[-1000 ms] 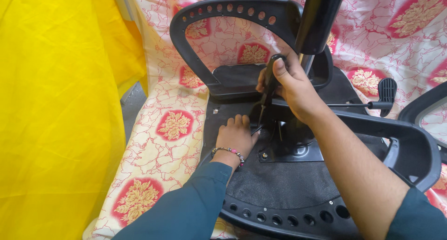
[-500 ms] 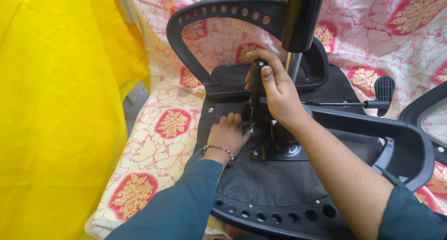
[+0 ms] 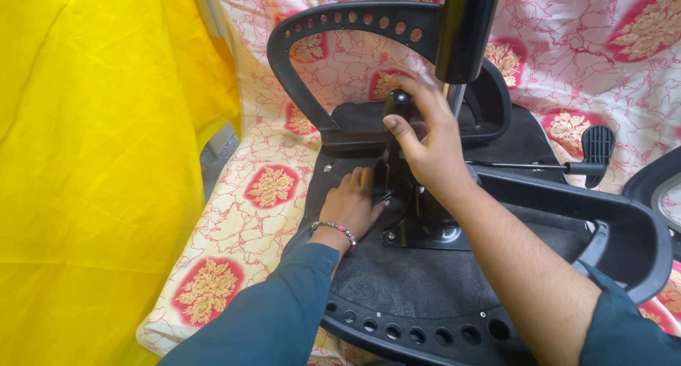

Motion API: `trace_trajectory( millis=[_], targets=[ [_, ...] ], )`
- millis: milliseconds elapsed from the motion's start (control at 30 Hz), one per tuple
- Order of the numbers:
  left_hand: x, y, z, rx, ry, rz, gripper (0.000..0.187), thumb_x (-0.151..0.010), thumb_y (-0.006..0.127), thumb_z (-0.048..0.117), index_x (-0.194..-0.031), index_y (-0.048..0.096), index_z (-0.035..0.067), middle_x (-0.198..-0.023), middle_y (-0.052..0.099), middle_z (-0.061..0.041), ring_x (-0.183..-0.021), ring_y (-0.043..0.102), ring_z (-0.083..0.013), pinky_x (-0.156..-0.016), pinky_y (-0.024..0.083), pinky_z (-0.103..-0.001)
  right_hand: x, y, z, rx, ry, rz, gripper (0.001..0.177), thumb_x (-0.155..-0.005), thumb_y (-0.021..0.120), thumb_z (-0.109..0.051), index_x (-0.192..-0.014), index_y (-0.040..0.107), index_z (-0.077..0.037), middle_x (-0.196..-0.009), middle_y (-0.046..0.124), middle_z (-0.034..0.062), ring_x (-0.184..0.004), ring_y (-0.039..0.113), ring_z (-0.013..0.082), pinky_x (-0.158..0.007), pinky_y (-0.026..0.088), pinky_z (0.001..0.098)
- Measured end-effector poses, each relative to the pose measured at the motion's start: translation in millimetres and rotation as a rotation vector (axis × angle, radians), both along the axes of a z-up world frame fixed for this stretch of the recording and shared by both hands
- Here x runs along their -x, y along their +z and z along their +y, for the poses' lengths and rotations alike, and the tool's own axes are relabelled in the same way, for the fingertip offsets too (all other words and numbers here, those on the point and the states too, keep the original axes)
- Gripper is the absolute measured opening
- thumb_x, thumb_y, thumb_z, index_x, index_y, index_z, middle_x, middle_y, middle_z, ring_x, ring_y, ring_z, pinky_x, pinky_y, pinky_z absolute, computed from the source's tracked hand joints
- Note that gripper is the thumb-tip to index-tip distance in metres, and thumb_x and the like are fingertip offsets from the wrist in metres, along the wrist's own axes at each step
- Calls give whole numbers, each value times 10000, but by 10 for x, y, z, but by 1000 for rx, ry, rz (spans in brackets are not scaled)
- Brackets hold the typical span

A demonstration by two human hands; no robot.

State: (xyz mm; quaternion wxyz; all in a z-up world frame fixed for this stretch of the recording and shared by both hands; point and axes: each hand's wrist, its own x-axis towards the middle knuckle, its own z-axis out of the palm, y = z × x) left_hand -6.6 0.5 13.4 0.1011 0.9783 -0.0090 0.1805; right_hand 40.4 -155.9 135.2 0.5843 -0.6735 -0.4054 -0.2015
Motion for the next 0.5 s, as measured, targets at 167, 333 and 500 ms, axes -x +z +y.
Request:
trace_trajectory(
  millis=[167,333,500],
  targets=[
    [27,-8,-12,-28,-106,-73,416,-815,790,295,-1139,633,88,-1190,567,-94,-1124,588,-285,-797,538,-466,41,-70,33,55,115,95,373,-1056,564,-67,-1424,533,-111,-1261,637,78,-1162,604,151,-991,508,281],
    [49,29,10,90,-173,-157,408,-750,824,219,-1106,672,90,-1202,564,-91,-1141,574,-290,-821,535,-445,73,-37,27,104,110,45,422,-1004,671,-97,-1386,492,-102,-1254,596,79,-1176,608,162,-944,529,301],
    [41,98,59,222,-179,-60,424,-713,848,186,-1113,710,150,-1158,581,-74,-1131,583,-284,-889,535,-422,25,-6,25,69,-81,-5,463,-926,756,-72,-1340,553,-101,-1300,545,64,-1184,620,171,-922,577,324]
  ],
)
